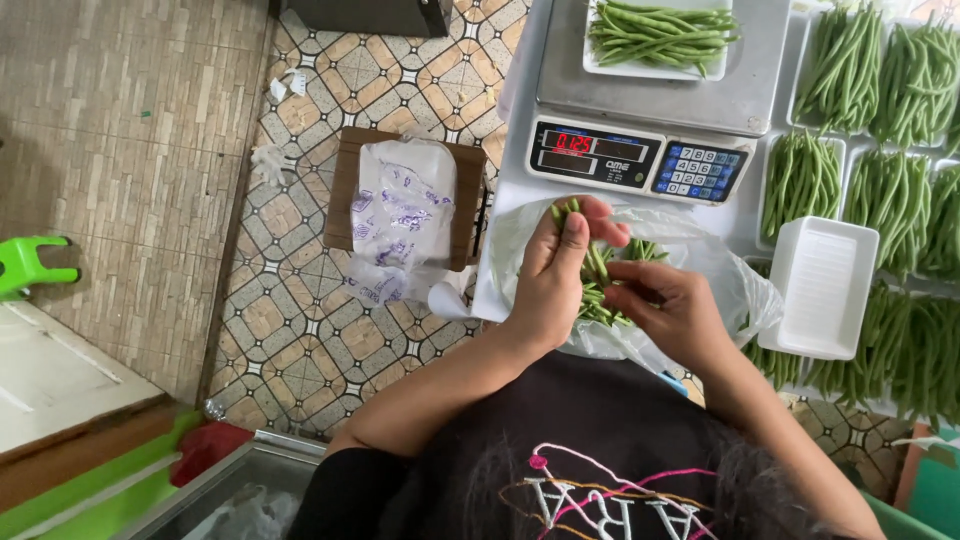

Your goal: Sorting, weighing, and packaging green beans into plastic bags using a digital scale.

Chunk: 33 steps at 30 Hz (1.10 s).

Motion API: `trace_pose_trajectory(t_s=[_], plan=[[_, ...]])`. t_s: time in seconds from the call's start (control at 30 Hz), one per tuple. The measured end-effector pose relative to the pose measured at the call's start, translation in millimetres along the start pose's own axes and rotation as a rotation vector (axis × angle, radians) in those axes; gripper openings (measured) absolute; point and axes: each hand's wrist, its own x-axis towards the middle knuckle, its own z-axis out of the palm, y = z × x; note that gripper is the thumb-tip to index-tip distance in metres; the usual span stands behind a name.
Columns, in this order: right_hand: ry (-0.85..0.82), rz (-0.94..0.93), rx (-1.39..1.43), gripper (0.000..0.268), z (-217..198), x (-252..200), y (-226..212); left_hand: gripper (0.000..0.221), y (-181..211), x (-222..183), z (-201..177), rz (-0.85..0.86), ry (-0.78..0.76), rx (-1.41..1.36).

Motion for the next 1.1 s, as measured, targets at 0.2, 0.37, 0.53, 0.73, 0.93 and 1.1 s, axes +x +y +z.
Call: trace_pose_trajectory(t_s=[0.2, 0.37, 0.53, 0.73, 0.93, 1.1], plan=[[0.015, -0.063, -0.067, 0.017, -21, 11, -20, 0.028, -9, 0, 3, -0.029, -0.048, -0.162], [0.028, -0.010, -0.120, 0.019, -32, 15, -32, 0.029, 3, 10, 2, 0.006, -0.019, -0.110], [0.083, 0.320, -0.300, 0.019, -57, 15, -35, 0.020, 49, 15, -7, 0.026, -0.006, -0.235], [-0.171, 0.314, -0.794, 0.028, -28, 13, 90, 0.029, 49, 3, -18, -0.066, 0.019, 0.000], [-0.438, 0.455, -1.001, 0.036, 19, 48, 139, 0.037, 7, -27, -56, -0.163, -0.597, 1.162], [-0.538, 0.141, -1.296, 0.057, 40, 48, 147, 0.035, -41, -60, -116, -0.350, -0.882, 1.767]])
